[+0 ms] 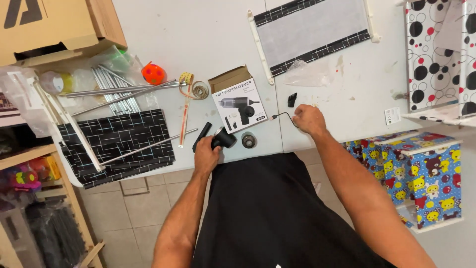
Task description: Unboxing a small handheld vacuum and then assembling a multi-tier storage rack using metal rods and patterned panels.
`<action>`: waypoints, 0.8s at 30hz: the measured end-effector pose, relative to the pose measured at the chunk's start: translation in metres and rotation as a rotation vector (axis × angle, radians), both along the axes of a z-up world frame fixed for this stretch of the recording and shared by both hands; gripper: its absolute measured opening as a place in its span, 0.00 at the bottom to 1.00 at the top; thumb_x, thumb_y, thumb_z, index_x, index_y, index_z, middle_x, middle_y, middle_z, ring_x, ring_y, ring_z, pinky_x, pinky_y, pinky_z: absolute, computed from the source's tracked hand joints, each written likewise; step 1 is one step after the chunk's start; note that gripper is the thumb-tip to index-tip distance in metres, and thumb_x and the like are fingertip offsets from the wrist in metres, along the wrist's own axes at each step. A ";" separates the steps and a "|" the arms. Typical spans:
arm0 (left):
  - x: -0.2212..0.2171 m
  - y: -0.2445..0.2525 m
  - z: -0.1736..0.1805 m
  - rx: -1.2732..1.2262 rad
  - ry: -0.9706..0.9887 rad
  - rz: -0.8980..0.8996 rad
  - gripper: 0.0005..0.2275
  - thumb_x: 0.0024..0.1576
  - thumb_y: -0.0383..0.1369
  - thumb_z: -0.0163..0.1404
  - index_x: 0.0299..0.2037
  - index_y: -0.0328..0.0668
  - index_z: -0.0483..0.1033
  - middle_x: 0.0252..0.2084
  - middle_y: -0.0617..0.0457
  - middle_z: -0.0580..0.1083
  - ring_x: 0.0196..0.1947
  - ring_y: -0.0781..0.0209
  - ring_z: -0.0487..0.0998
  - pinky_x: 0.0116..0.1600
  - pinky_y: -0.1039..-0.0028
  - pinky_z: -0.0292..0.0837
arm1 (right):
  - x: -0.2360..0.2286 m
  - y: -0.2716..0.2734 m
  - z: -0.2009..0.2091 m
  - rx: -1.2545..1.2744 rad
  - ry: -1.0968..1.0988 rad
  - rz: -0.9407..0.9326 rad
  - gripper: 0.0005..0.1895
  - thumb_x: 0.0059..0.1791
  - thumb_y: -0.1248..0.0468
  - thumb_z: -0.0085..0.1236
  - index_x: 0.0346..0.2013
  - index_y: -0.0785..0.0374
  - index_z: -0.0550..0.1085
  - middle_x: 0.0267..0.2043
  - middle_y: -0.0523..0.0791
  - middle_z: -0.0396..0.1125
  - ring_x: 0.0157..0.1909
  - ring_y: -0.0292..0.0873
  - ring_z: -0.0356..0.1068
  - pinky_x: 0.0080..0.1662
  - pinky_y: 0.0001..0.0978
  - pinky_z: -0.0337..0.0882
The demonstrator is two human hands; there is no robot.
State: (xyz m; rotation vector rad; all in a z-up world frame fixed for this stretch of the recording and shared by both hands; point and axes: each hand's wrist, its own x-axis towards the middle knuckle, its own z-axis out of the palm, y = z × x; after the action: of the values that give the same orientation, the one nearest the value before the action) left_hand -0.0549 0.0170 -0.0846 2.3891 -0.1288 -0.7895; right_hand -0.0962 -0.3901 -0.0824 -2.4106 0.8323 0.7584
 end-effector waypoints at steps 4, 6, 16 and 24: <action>0.015 -0.018 0.024 0.025 -0.122 0.082 0.15 0.57 0.28 0.56 0.54 0.36 0.75 0.50 0.43 0.74 0.53 0.45 0.76 0.57 0.60 0.74 | 0.022 0.017 0.008 0.046 0.019 0.086 0.14 0.46 0.58 0.63 0.45 0.54 0.81 0.42 0.46 0.79 0.49 0.55 0.77 0.52 0.47 0.75; 0.026 -0.034 0.041 -0.023 -0.243 0.111 0.12 0.56 0.29 0.55 0.49 0.38 0.77 0.44 0.46 0.74 0.47 0.48 0.77 0.53 0.62 0.74 | 0.025 0.027 0.003 0.152 -0.051 0.097 0.13 0.47 0.57 0.61 0.45 0.54 0.81 0.40 0.45 0.79 0.47 0.53 0.78 0.50 0.47 0.76; 0.117 -0.110 0.022 -0.008 -0.309 0.032 0.20 0.51 0.29 0.58 0.56 0.40 0.74 0.51 0.46 0.69 0.54 0.40 0.74 0.58 0.52 0.71 | 0.058 0.107 0.031 0.217 -0.458 0.611 0.19 0.49 0.54 0.58 0.54 0.51 0.73 0.36 0.44 0.73 0.40 0.54 0.77 0.45 0.48 0.77; 0.167 -0.103 -0.019 0.284 -0.095 -0.546 0.22 0.48 0.43 0.65 0.51 0.52 0.75 0.48 0.54 0.79 0.57 0.53 0.78 0.71 0.52 0.55 | 0.072 0.036 -0.041 0.065 -0.474 0.092 0.08 0.50 0.54 0.62 0.43 0.45 0.80 0.32 0.39 0.76 0.40 0.45 0.78 0.44 0.38 0.76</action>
State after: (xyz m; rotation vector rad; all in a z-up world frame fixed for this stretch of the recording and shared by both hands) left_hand 0.1121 -0.0860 -0.1032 2.6960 -0.7804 -0.9884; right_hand -0.0240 -0.3541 -0.1231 -2.4336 0.5000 0.2174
